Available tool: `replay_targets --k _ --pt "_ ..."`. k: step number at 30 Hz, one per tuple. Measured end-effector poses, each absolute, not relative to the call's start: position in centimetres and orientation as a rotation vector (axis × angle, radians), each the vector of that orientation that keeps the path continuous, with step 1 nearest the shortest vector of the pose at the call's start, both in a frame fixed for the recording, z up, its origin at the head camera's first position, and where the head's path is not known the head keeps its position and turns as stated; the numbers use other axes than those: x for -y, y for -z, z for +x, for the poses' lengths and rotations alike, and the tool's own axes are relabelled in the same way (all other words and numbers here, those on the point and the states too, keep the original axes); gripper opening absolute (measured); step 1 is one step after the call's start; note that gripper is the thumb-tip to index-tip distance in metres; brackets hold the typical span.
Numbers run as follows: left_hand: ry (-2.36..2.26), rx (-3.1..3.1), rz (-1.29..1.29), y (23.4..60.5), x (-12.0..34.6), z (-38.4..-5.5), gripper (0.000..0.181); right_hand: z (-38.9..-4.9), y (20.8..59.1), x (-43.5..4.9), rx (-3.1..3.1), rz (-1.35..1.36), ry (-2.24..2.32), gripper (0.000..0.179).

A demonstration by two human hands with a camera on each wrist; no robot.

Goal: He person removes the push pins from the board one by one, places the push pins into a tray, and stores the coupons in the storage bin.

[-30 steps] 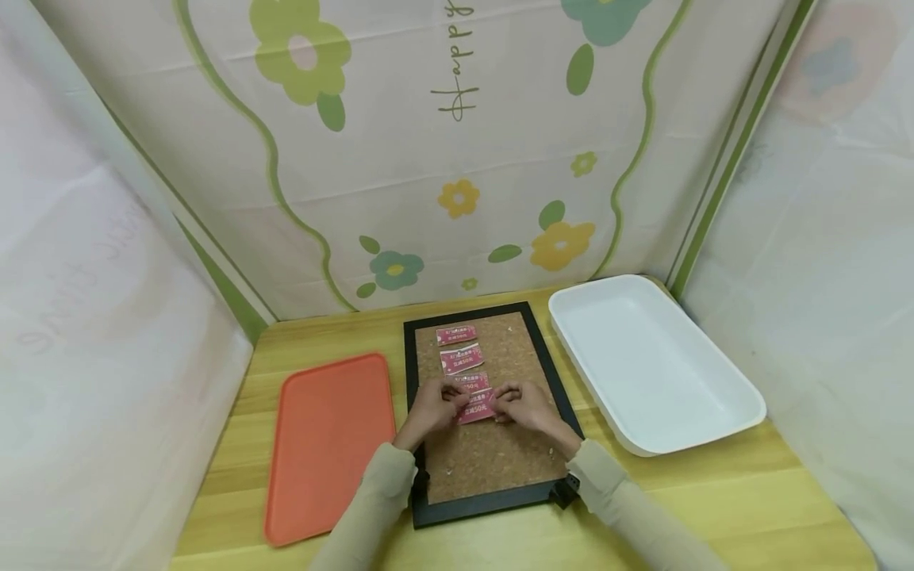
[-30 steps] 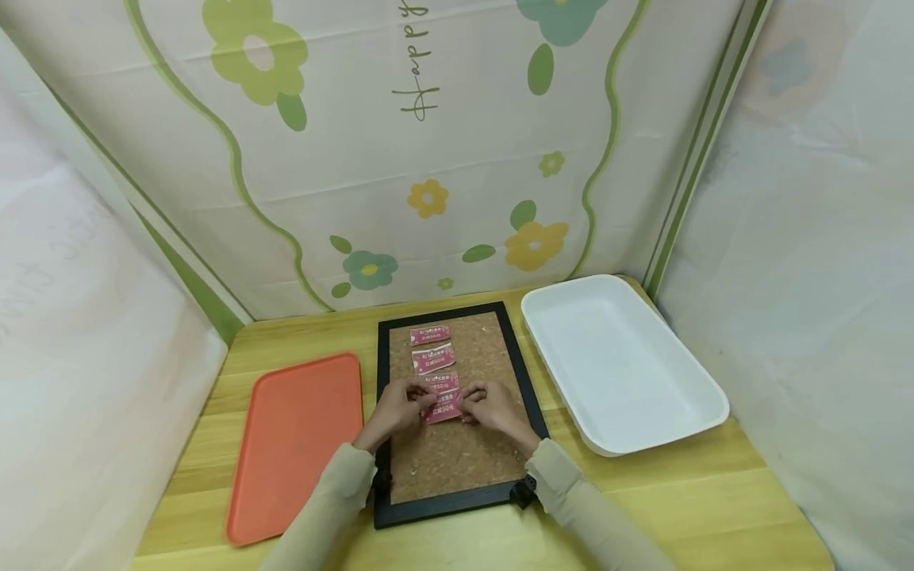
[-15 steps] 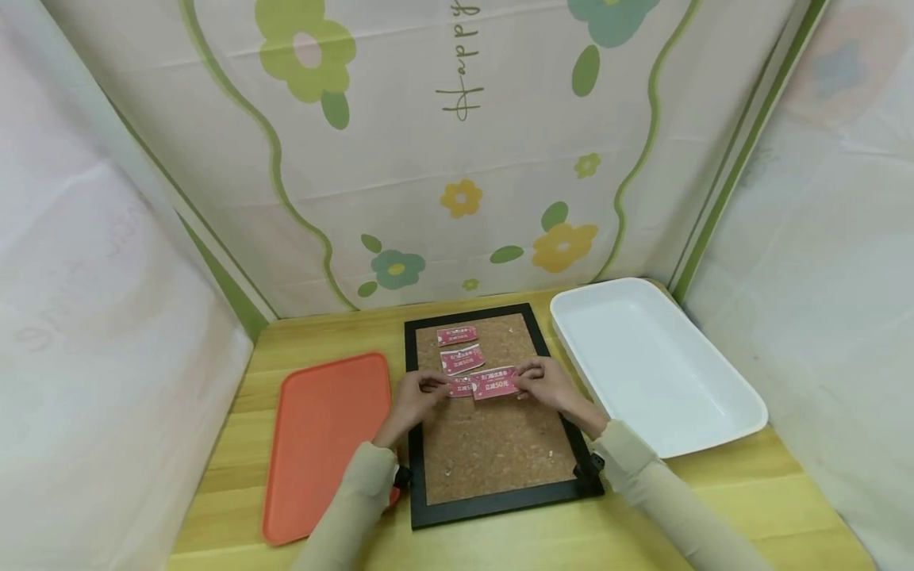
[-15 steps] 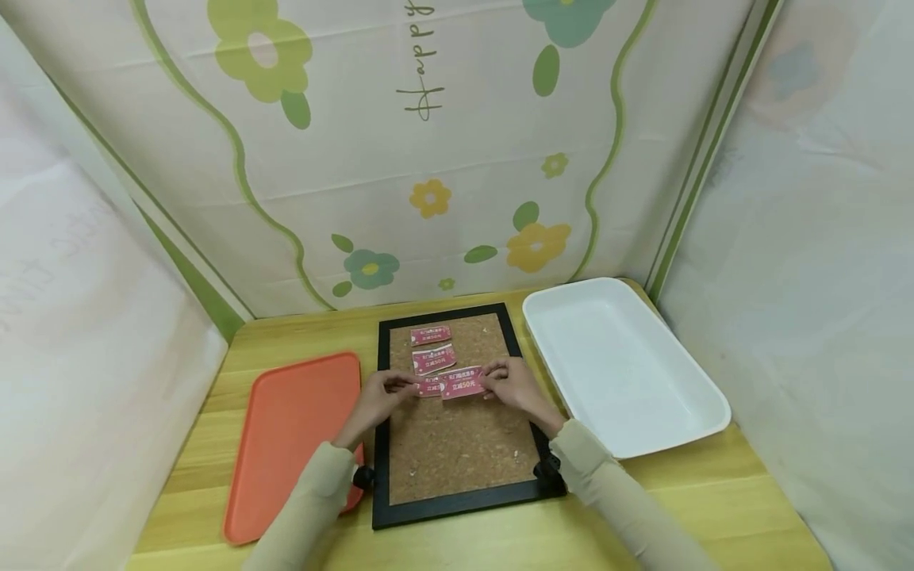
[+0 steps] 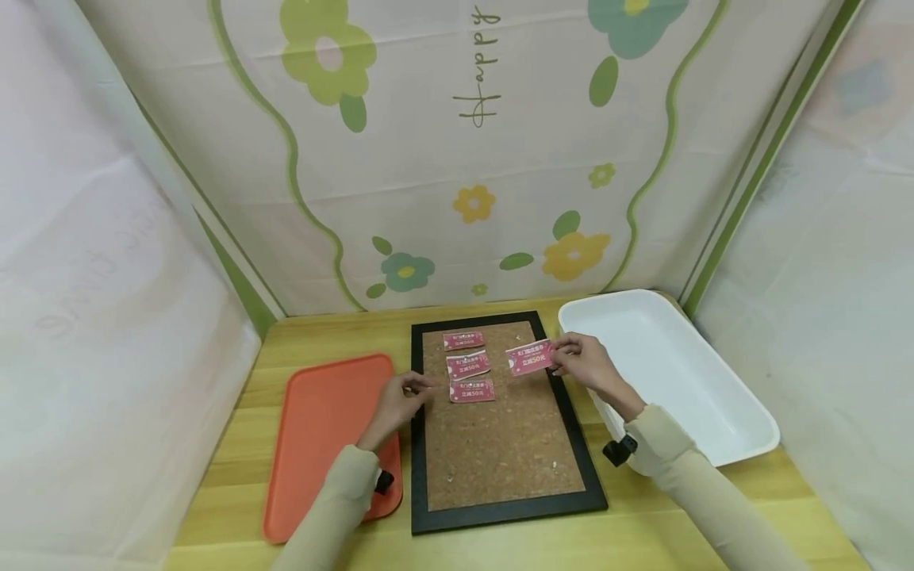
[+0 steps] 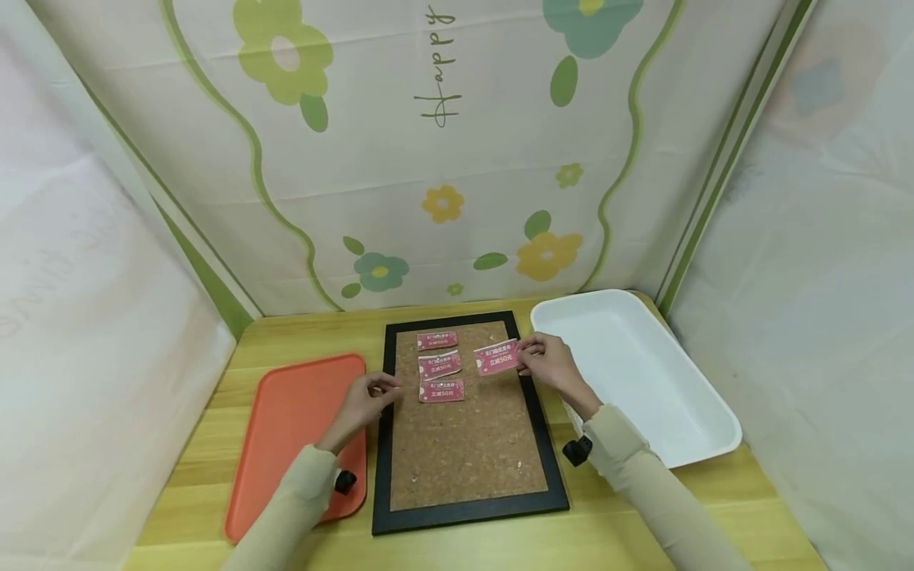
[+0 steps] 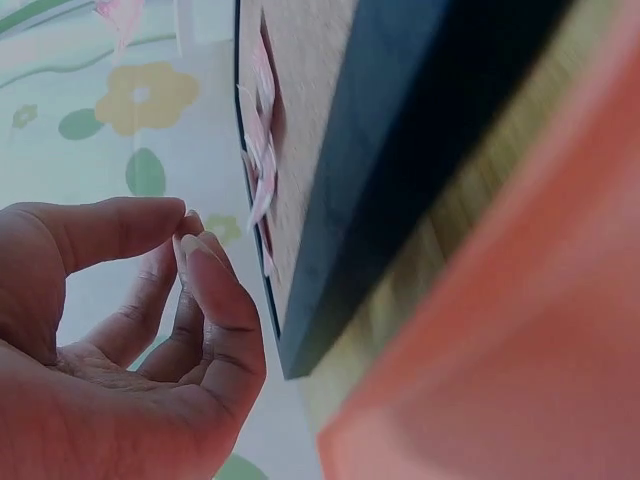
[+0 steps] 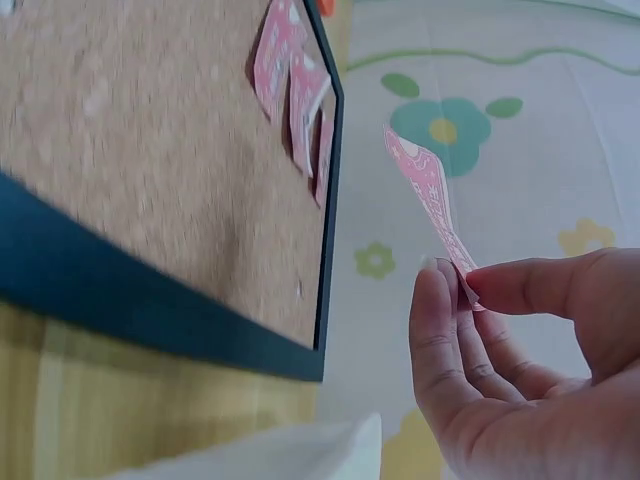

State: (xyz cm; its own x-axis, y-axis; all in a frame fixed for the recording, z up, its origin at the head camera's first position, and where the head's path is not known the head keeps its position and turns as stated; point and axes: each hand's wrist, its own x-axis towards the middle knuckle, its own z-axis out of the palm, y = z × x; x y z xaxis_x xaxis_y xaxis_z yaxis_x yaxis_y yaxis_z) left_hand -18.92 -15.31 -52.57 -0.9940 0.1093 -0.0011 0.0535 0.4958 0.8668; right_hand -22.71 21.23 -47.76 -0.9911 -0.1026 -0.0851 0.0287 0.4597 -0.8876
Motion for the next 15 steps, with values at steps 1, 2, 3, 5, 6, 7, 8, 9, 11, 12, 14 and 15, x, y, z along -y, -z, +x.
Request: replay_targets --k 1,2,3,5,6,7,8,9,11,12,14,15 --pt "-1.537 -2.671 0.137 52.6 15.6 -18.9 0.014 -22.9 47.7 -21.6 -2.58 -0.055 1.567 0.025" --pt "-1.531 -2.671 0.124 52.7 15.9 -18.9 0.015 -23.0 47.6 -21.9 -2.587 -0.05 1.564 0.025" --pt "-1.53 -2.672 0.112 52.7 16.2 -18.9 0.016 -23.2 47.5 -22.2 -2.587 -0.041 1.569 0.026" --pt "-1.544 -2.668 0.086 52.7 16.7 -18.9 0.016 -23.6 47.4 -22.9 -2.581 -0.02 1.588 0.026" --pt "-1.548 -2.671 0.075 52.7 17.0 -18.8 0.016 -23.8 47.2 -23.2 -2.576 -0.02 1.603 0.027" --pt "-1.551 -2.673 0.058 52.7 17.3 -18.8 0.016 -24.0 47.1 -23.5 -2.571 -0.017 1.617 0.027" --pt "-1.551 -2.676 0.041 52.7 17.5 -18.8 0.016 -24.2 47.0 -23.9 -2.565 -0.011 1.631 0.028" --pt "-1.555 -2.677 0.027 52.8 17.8 -18.8 0.015 -24.3 46.9 -24.2 -2.558 -0.006 1.648 0.029" --pt "-1.562 -2.675 -0.005 52.8 18.2 -18.7 0.016 -24.7 46.6 -24.9 -2.555 0.001 1.669 0.032" --pt "-1.567 -2.667 -0.017 52.9 18.4 -18.7 0.016 -24.9 46.5 -25.3 -2.559 0.003 1.672 0.033" --pt "-1.57 -2.657 -0.047 53.0 18.7 -18.7 0.017 -25.2 46.4 -26.0 -2.56 0.02 1.681 0.035" --pt "-1.571 -2.652 -0.061 53.0 18.9 -18.7 0.018 -25.4 46.4 -26.4 -2.559 0.025 1.687 0.036"
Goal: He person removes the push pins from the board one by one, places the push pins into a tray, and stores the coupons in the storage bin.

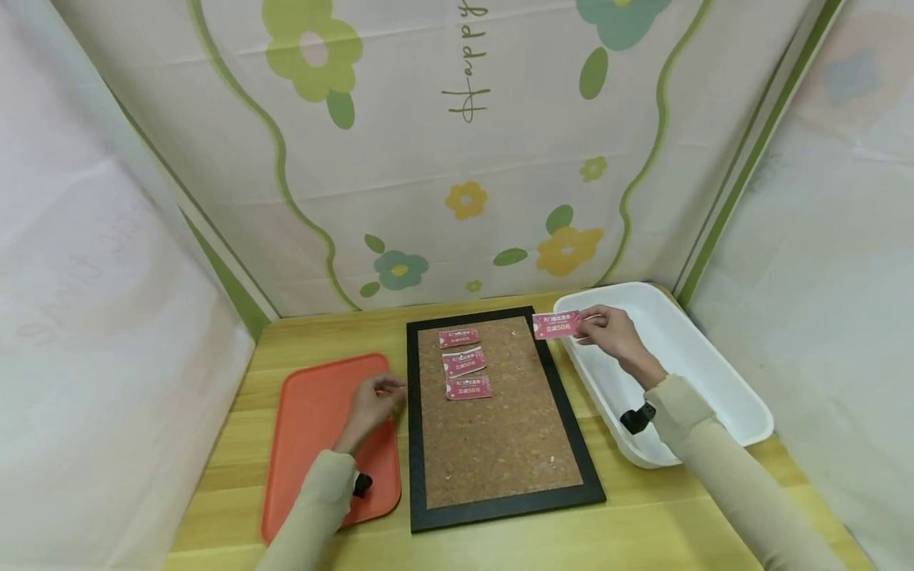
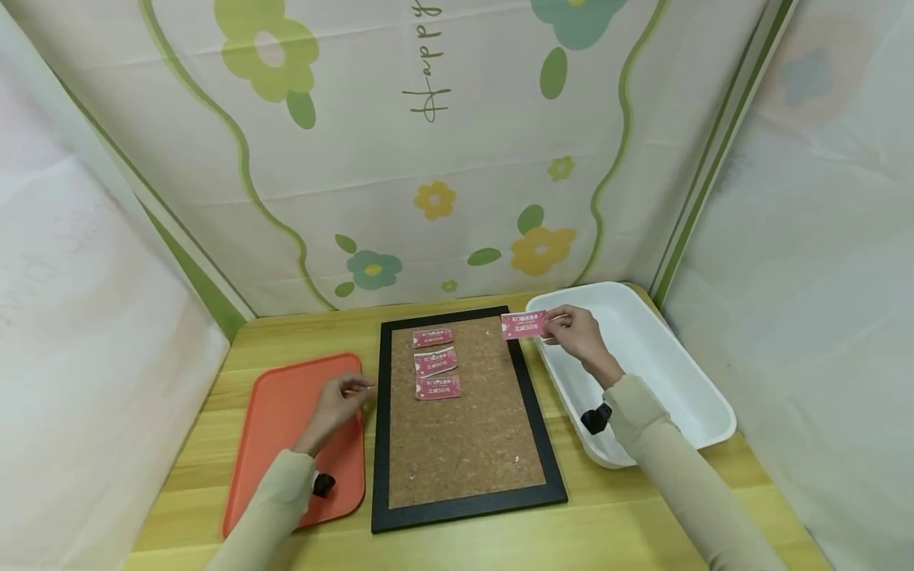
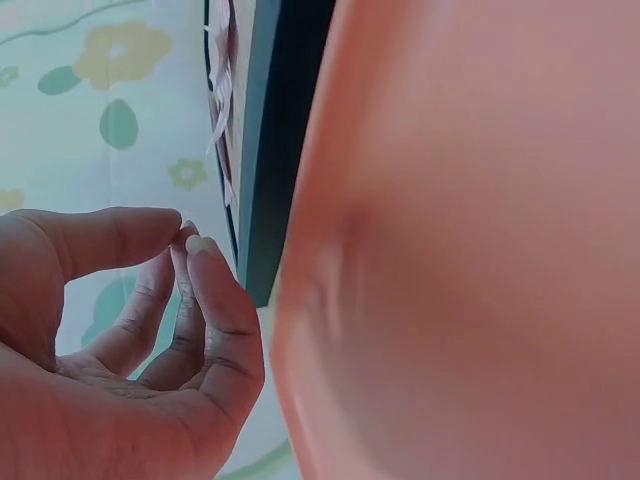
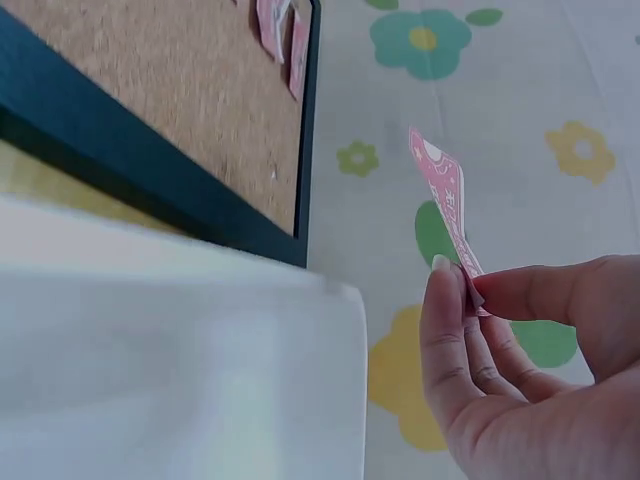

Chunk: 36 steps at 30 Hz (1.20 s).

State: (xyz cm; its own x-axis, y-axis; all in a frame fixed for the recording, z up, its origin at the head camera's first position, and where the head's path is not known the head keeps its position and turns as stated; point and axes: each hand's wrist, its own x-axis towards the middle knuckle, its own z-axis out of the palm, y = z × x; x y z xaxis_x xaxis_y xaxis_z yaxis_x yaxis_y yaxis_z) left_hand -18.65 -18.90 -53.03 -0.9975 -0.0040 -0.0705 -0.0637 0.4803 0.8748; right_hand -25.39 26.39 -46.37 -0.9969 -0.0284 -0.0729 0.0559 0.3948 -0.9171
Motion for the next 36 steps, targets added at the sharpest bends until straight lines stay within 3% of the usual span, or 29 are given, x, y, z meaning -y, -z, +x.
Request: replay_targets --k 20,36 --pt "-1.457 -2.701 -0.198 53.6 22.9 -18.5 0.019 -28.2 47.3 -30.3 -2.449 0.229 1.754 0.044" --pt "-1.249 -2.883 -0.21 54.6 24.5 -18.5 0.01 -30.0 50.6 -32.7 -2.381 0.423 1.732 0.043"
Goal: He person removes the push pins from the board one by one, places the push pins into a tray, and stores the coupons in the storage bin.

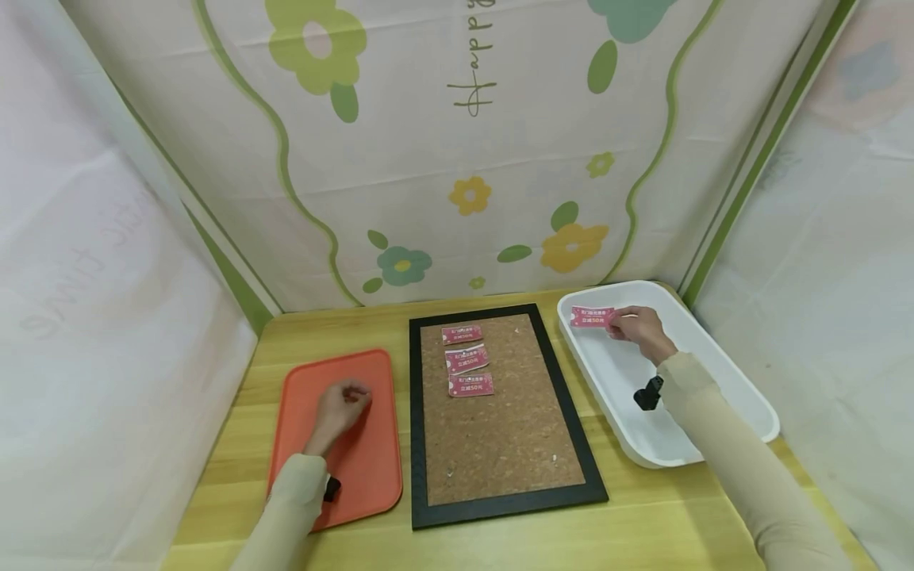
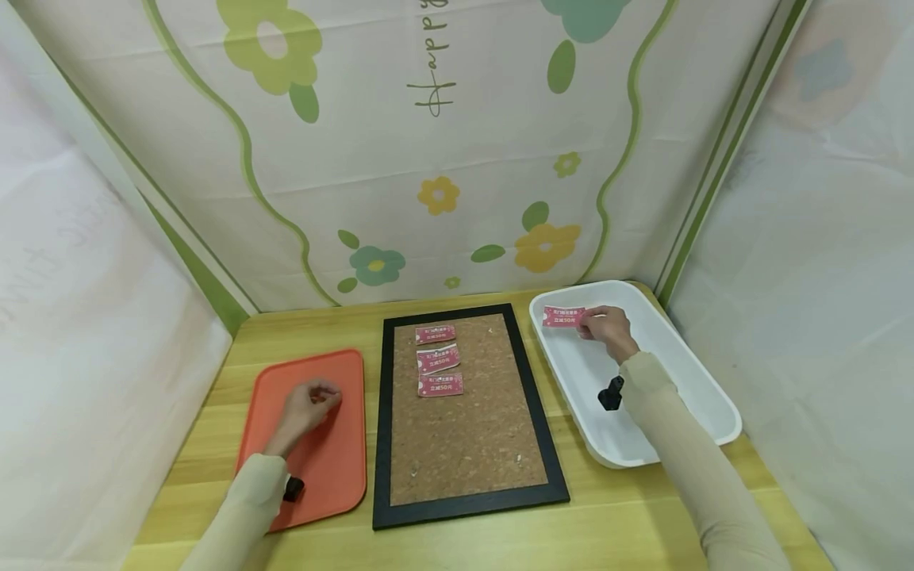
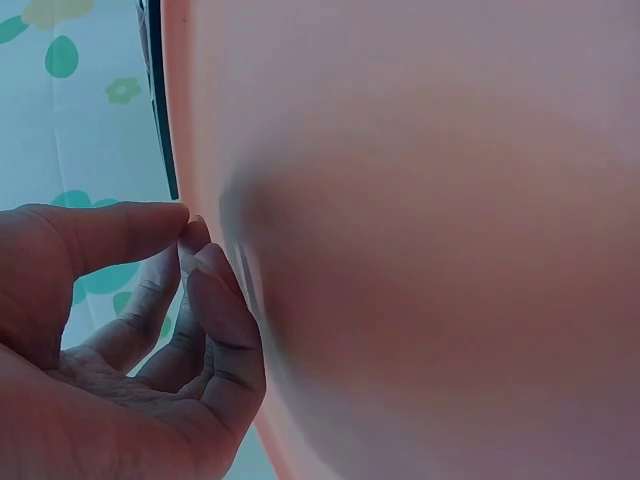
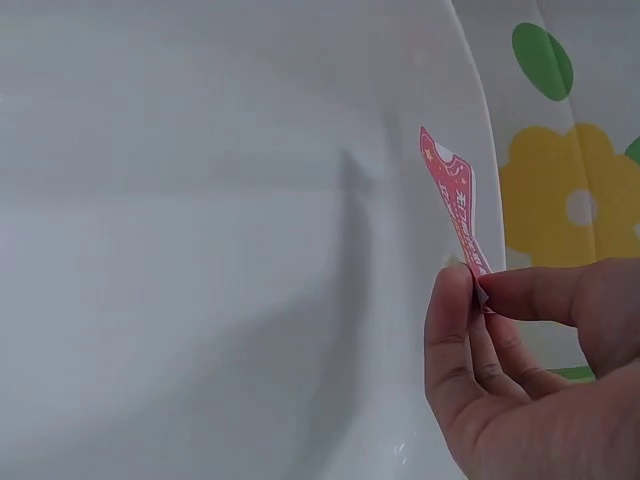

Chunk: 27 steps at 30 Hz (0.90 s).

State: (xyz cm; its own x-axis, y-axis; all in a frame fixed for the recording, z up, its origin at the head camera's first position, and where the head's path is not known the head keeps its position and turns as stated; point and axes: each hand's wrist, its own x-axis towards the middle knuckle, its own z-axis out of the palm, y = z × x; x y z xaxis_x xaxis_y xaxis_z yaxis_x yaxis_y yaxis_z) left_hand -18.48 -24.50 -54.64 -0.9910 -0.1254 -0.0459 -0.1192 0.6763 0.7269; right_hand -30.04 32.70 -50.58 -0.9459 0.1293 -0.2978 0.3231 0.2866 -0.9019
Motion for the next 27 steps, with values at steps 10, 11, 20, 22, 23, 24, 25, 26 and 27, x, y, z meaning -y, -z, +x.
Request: replay_targets --k 10,11,20,22,23,24,25,26,27 --pt "1.225 2.882 0.19 54.9 24.7 -18.3 0.01 -30.3 52.3 -33.0 -2.438 0.473 1.588 0.045" --pt "1.225 2.882 0.189 54.9 24.8 -18.3 0.01 -30.2 52.5 -33.1 -2.446 0.479 1.566 0.044" --pt "1.204 2.881 0.178 55.0 24.4 -17.8 0.007 -30.0 53.5 -33.4 -2.45 0.479 1.486 0.048" --pt "1.203 2.888 0.187 55.0 24.3 -17.9 0.007 -30.0 53.5 -33.4 -2.451 0.474 1.482 0.05" --pt "1.203 2.891 0.188 55.0 24.4 -17.9 0.007 -30.0 53.5 -33.4 -2.451 0.472 1.479 0.051" --pt "1.199 2.895 0.188 55.0 24.4 -18.0 0.007 -30.0 53.4 -33.4 -2.45 0.47 1.481 0.051" --pt "1.193 2.9 0.186 55.0 24.4 -18.0 0.007 -30.0 53.3 -33.4 -2.448 0.474 1.485 0.051" --pt "1.189 2.904 0.181 54.9 24.4 -18.1 0.007 -30.0 53.2 -33.4 -2.452 0.467 1.482 0.052" --pt "1.185 2.906 0.178 54.9 24.4 -18.1 0.007 -30.0 53.1 -33.5 -2.46 0.465 1.477 0.052"
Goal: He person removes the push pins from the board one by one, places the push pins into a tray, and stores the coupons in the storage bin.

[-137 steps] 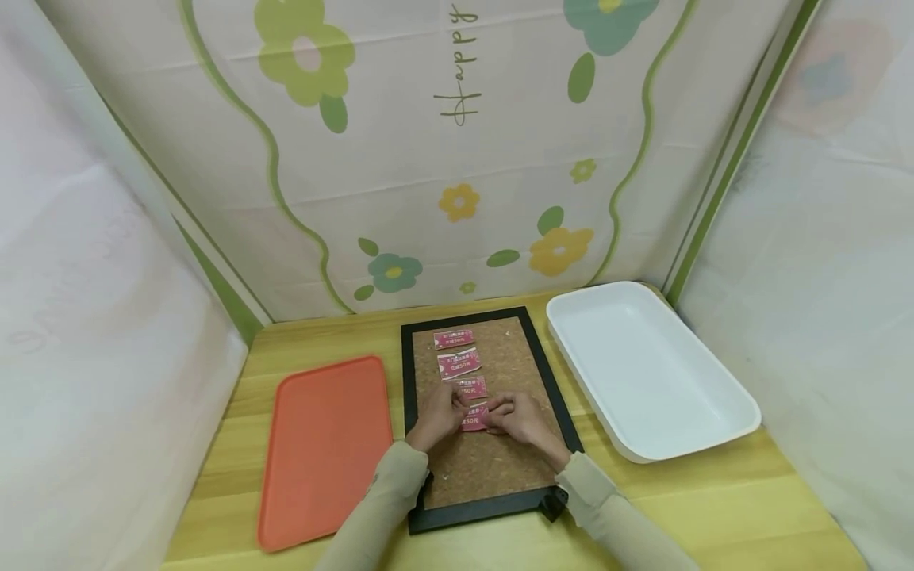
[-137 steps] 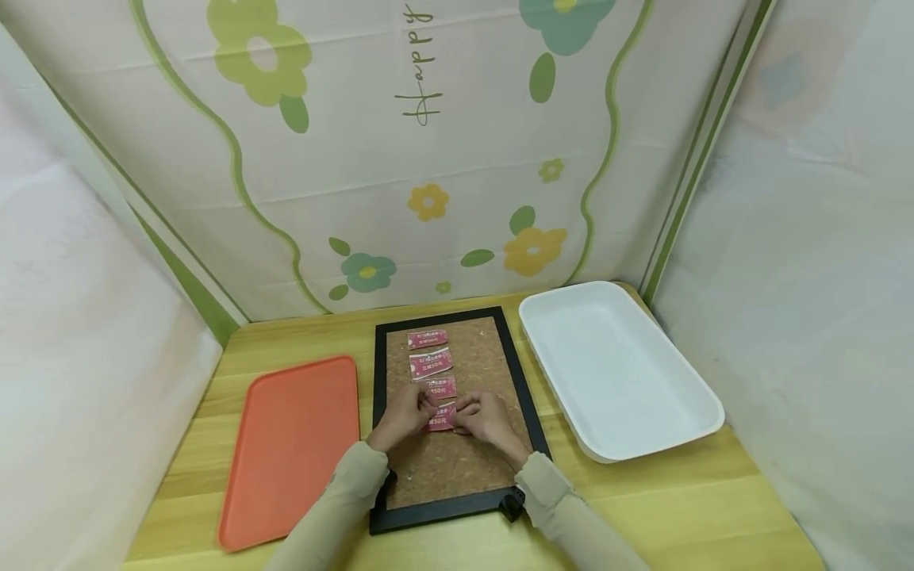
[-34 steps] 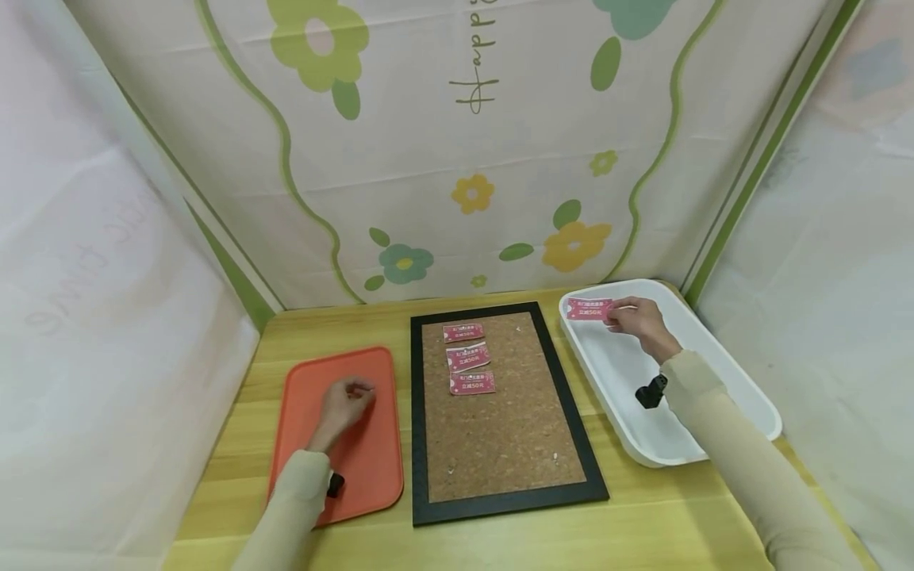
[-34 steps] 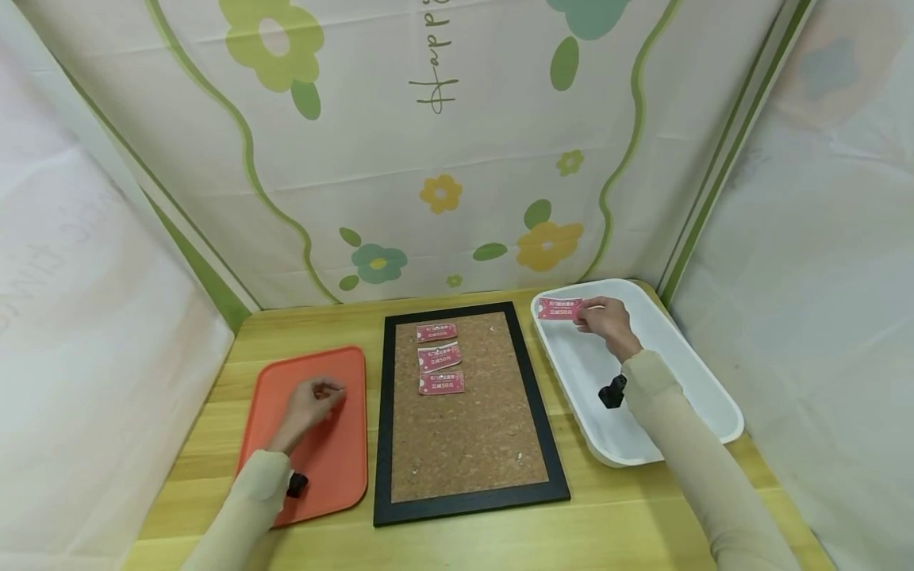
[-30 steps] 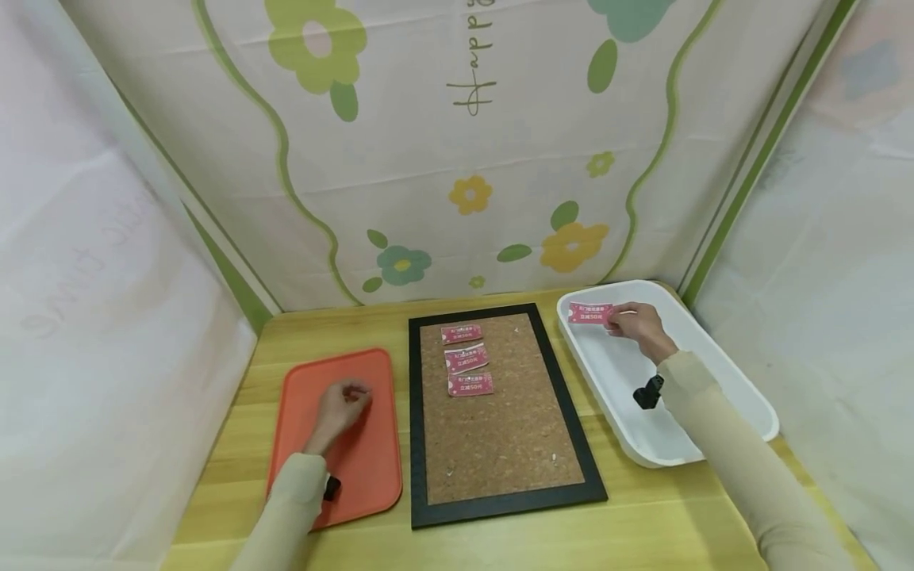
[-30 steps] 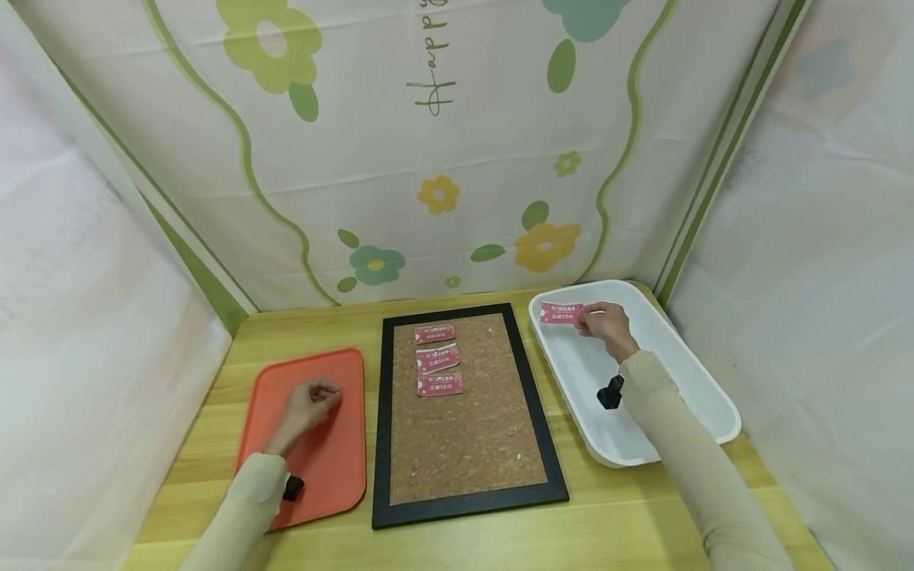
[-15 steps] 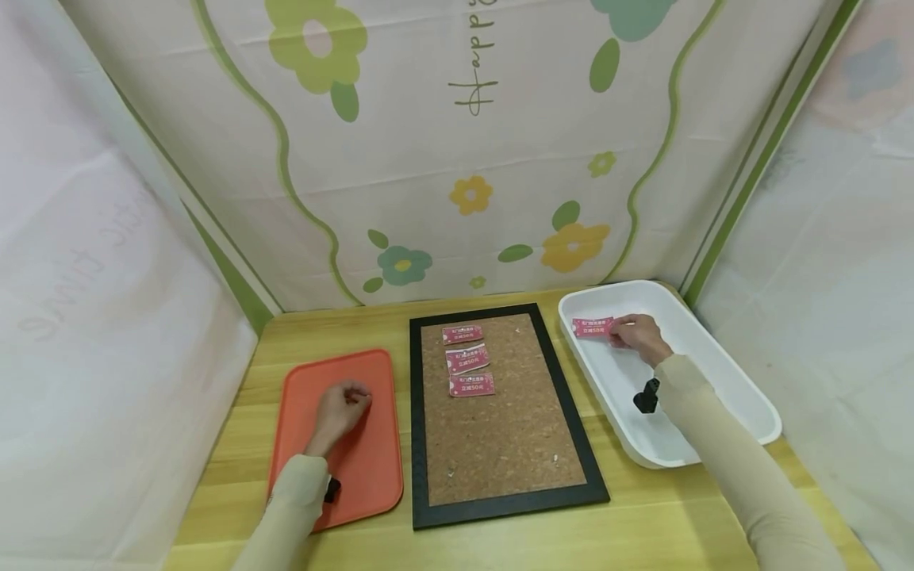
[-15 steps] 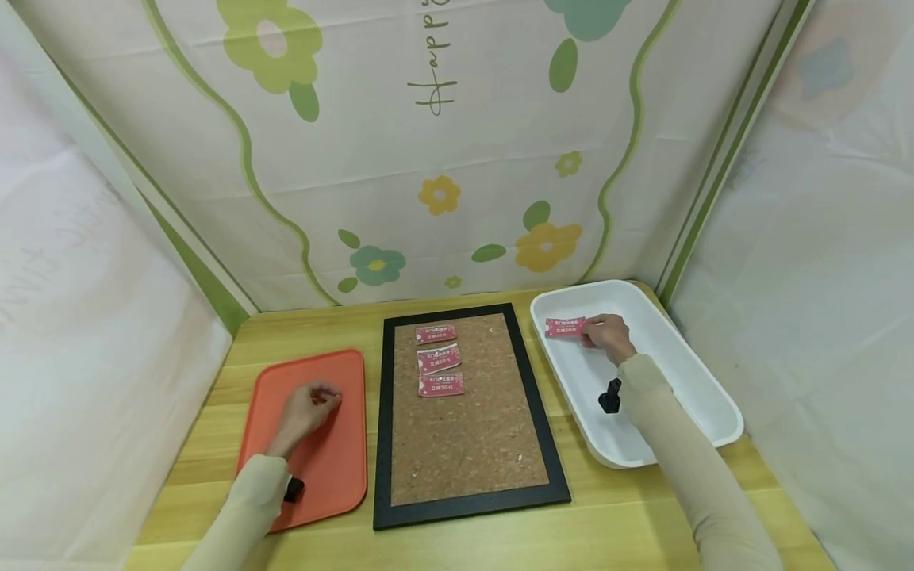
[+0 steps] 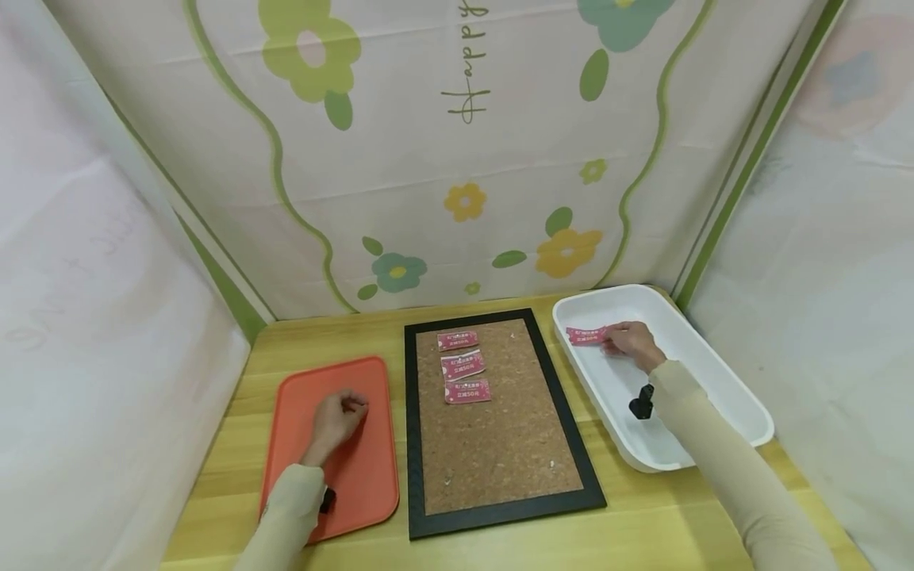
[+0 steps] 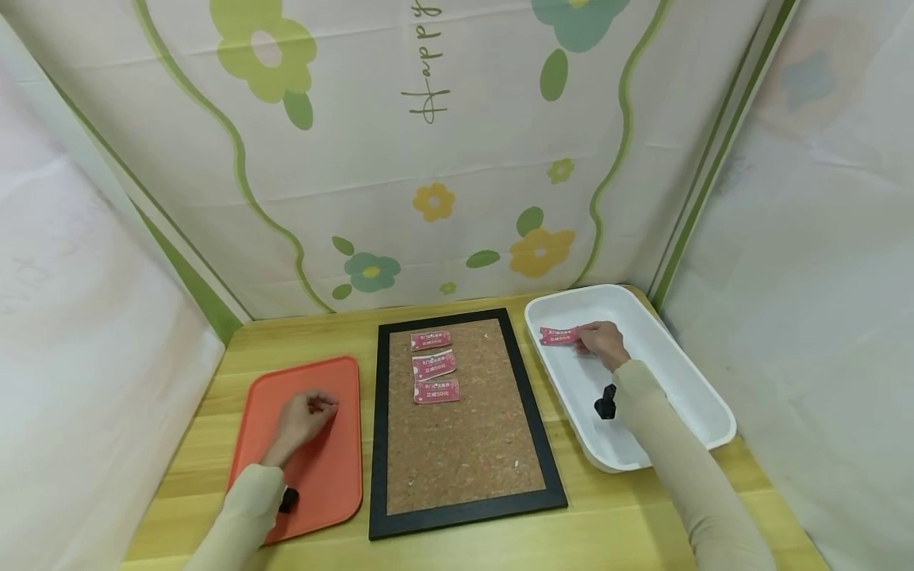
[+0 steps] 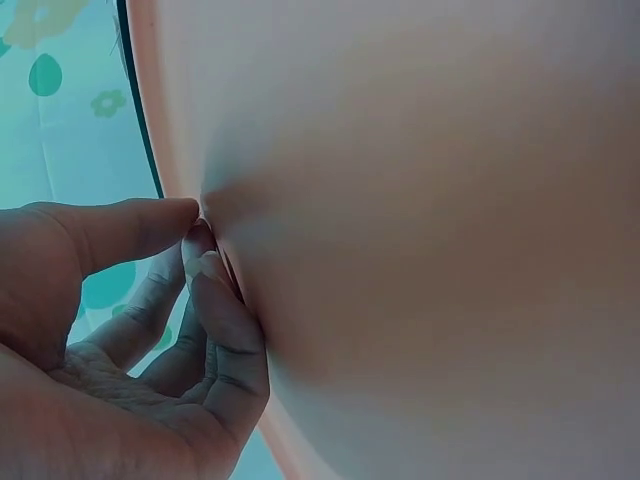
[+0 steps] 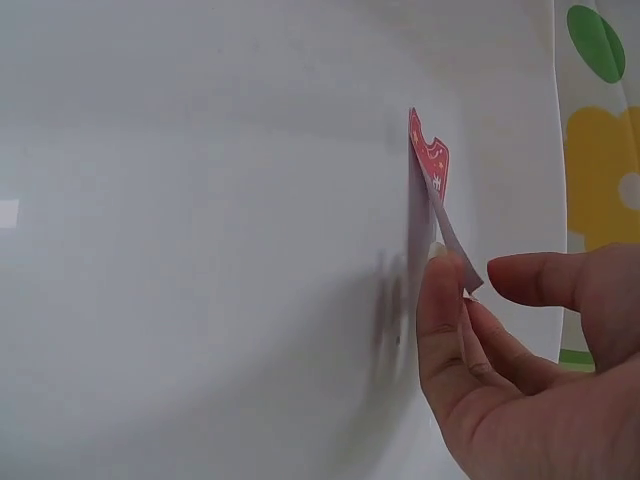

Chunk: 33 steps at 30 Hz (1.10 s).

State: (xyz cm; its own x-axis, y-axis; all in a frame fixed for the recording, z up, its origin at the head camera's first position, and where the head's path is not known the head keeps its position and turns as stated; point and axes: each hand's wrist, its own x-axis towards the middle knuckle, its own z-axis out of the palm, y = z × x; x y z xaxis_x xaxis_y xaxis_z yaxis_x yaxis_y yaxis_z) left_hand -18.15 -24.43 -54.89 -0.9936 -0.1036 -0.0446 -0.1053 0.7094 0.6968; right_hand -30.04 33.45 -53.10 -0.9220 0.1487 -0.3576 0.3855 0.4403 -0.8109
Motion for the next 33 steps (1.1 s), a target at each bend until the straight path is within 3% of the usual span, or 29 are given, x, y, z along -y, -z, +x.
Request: replay_targets --k 21,33 --pt "-1.153 -2.848 -0.152 53.3 24.9 -17.8 0.015 -28.3 51.1 -36.0 -2.512 0.327 1.459 0.052" --pt "-1.182 -2.86 -0.049 52.3 24.4 -18.1 0.024 -27.6 48.9 -32.4 -2.506 0.155 1.548 0.049"
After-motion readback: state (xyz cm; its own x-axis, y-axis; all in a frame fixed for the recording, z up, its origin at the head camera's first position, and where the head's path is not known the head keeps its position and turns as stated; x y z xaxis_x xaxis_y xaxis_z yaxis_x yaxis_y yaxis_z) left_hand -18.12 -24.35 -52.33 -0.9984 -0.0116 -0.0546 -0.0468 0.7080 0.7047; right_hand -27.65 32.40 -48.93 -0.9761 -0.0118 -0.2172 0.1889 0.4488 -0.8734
